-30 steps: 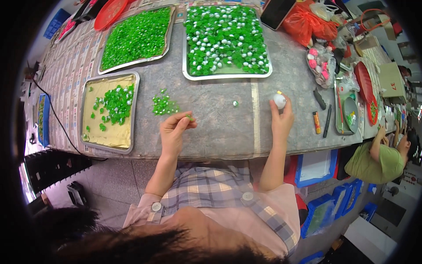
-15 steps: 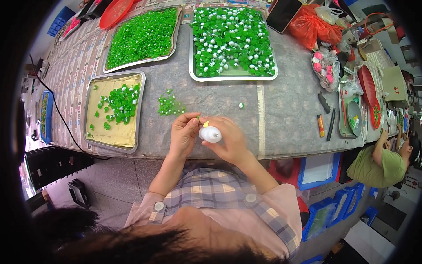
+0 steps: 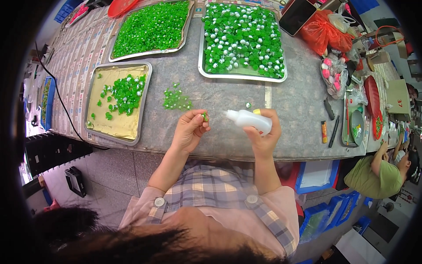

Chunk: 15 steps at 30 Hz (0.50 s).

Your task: The person applies glue onto small green plastic pieces using a squeeze bottle and attaches small white parts to them by hand.

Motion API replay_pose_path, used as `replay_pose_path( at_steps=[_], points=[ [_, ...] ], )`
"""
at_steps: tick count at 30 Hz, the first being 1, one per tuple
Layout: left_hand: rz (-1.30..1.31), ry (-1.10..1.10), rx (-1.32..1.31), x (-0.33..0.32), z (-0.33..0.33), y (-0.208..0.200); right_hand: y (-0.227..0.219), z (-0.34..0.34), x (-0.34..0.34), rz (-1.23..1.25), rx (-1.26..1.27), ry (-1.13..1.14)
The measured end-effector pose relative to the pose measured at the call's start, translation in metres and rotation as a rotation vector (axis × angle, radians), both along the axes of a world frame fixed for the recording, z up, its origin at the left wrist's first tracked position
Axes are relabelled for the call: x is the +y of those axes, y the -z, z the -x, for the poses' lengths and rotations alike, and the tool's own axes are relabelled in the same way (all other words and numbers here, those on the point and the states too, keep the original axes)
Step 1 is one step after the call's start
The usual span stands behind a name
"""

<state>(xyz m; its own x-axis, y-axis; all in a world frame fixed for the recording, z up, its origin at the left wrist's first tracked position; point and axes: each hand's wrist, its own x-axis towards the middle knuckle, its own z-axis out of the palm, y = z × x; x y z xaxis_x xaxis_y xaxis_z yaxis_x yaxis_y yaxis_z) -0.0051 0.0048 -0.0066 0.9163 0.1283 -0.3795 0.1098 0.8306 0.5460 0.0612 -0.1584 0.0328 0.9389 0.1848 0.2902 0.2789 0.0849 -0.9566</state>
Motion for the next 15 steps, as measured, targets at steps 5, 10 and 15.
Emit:
replay_pose_path(
  at_steps=[5, 10, 15],
  points=[
    [0.048, 0.016, -0.052, -0.0009, -0.0006, 0.0011, -0.0038, 0.0004, 0.0058, -0.091, -0.085, 0.043],
    [0.038, 0.010, 0.003, -0.0016, -0.0007, -0.0030, 0.0002, -0.0002, 0.0031, 0.107, -0.214, 0.034],
    [0.044, 0.004, 0.003, -0.0007, 0.0001, -0.0032, -0.0009, 0.0013, 0.0043, 0.173, -0.205, 0.028]
  ],
)
